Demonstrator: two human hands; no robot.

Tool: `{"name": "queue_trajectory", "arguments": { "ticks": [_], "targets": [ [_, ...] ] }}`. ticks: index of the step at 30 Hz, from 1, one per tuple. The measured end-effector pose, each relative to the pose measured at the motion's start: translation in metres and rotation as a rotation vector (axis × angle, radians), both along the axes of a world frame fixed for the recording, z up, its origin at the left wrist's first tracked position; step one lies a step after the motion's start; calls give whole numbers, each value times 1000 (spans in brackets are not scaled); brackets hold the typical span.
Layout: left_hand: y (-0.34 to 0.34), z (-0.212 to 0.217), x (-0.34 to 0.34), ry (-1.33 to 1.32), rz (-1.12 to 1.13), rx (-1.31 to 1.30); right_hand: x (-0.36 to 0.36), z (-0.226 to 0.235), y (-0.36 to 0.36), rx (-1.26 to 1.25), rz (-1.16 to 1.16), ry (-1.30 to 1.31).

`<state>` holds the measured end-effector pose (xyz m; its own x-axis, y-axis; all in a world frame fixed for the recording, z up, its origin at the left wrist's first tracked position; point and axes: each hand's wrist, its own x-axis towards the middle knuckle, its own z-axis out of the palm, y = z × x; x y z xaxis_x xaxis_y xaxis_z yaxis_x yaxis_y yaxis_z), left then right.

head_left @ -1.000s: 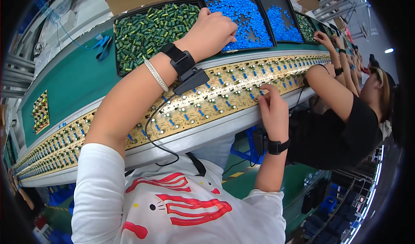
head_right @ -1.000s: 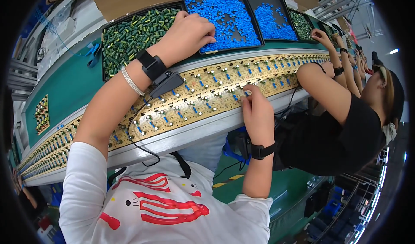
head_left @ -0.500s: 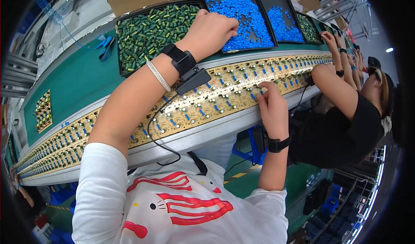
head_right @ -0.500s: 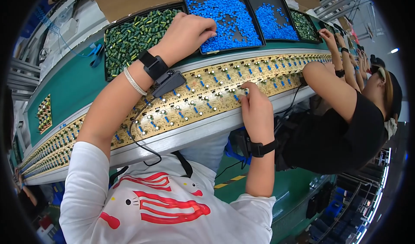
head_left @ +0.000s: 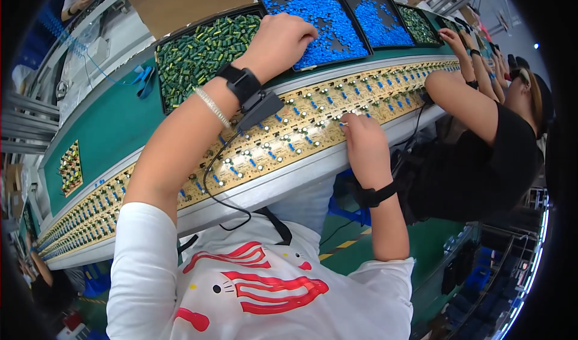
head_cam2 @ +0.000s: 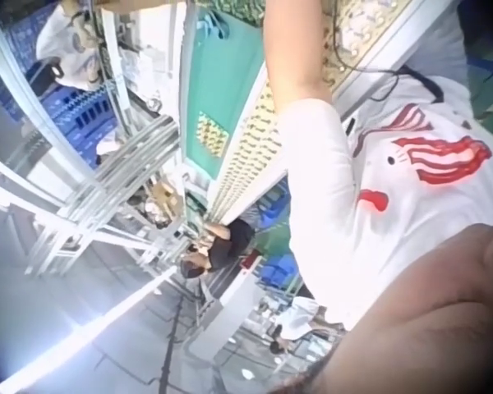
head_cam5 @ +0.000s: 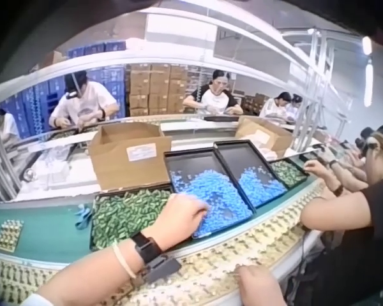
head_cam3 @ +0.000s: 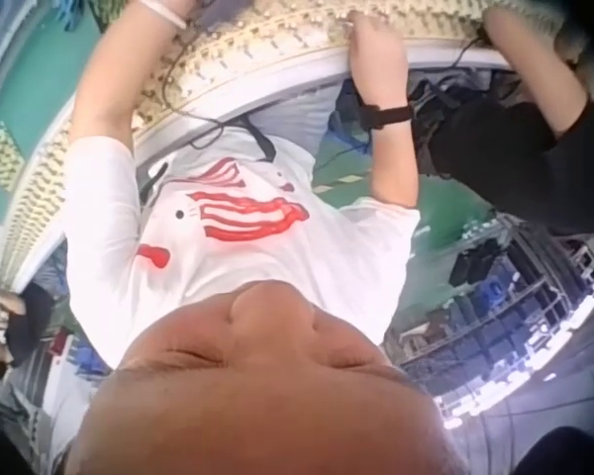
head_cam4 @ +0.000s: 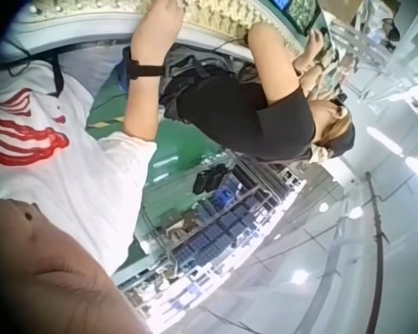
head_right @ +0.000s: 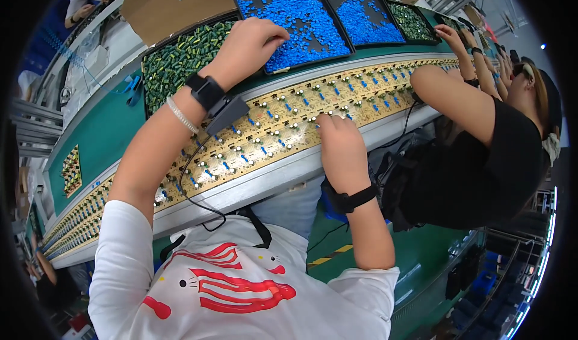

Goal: The person picks up capacitors and varistors from trays by hand and inserts them into designated slots on circuit boards. They also move the circuit boards along the assembly line.

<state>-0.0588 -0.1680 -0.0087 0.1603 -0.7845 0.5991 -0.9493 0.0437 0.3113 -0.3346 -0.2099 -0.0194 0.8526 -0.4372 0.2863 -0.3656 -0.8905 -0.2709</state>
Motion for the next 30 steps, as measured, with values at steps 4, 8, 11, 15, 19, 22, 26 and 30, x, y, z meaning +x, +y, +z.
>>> {"name": "queue_trajectory", "arguments": {
  "ticks": [4, 8, 11, 15, 19, 22, 26, 30],
  "targets": [
    [28, 16, -41, 164, -265, 203, -4, 7, -13, 127, -6, 41],
    [53, 9, -77, 351, -456, 423, 12, 33, -40, 211, 13, -55],
    [51, 1, -89, 356, -493, 368, 49, 33, -61, 197, 27, -248],
    [50, -8, -91, 231, -438, 392, 103, 9, -86, 10, 121, -264],
    [51, -12, -92, 185, -391, 445, 130, -1, -89, -33, 135, -75],
    [51, -10, -93, 128, -384, 426, 137, 0, -96, 66, 135, -58],
    [52, -5, -98, 41, -383, 389, 139, -4, -102, 228, 156, -90],
    [54, -2, -100, -73, -373, 410, 137, -5, -107, 360, 135, -197]
  ]
}}
